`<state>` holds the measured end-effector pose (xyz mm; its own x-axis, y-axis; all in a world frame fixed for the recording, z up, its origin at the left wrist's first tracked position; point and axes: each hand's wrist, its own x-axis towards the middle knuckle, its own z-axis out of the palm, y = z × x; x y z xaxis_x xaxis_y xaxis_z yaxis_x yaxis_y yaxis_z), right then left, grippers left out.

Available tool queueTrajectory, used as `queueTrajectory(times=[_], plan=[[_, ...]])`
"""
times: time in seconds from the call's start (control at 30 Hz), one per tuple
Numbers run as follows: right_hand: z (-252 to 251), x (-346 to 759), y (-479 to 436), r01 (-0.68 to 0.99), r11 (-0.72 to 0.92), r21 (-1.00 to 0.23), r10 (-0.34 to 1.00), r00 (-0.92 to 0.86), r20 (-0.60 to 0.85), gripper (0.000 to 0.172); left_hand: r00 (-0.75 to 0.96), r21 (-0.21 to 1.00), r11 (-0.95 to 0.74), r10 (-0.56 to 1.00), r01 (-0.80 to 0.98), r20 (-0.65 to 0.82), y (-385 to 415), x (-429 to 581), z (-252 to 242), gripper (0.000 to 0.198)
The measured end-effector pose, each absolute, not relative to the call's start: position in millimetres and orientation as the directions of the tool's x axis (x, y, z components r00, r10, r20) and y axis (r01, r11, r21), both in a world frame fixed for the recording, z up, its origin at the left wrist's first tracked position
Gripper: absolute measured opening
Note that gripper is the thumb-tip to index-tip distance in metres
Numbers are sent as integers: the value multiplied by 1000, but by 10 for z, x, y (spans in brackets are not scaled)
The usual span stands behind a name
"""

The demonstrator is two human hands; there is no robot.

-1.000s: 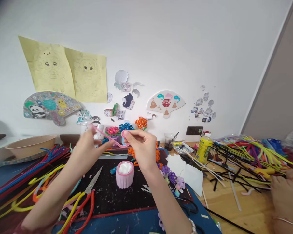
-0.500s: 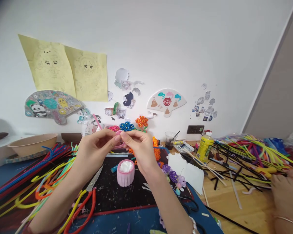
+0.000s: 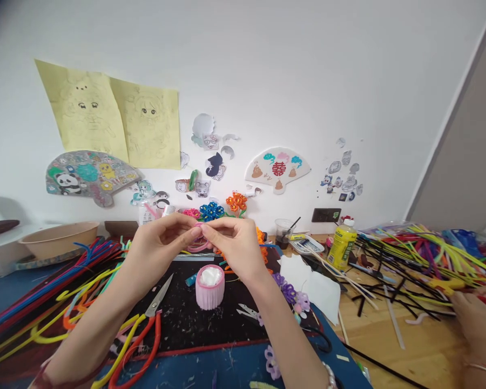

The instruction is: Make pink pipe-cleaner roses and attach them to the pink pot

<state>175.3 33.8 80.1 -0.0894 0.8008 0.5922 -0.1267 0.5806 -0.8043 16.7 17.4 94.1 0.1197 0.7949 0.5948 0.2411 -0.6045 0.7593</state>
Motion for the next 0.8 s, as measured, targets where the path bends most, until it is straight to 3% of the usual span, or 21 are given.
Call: queueTrajectory(times=[0.27,0.5,0.6,0.7,0.8], plan=[[805,1772,343,-145,528,-837,834,-94,543,29,12,811,-584,811,24,584,203,223,891,10],[765,1704,352,-215,526,-823,833,-64,549,25,-199,816,-543,837,-196,509,181,456,756,14],[760,1716,361,-184,546,-817,823,-65,564,26,-213,839,-490,869,-238,447,206,455,746,16],[777,1794,365,-98,593,-799,793,-101,601,24,-46,870,-483,876,-98,481,231,323,811,17],[811,1897,343,27,651,-758,744,-218,631,19,181,767,-584,812,267,555,232,147,902,21]])
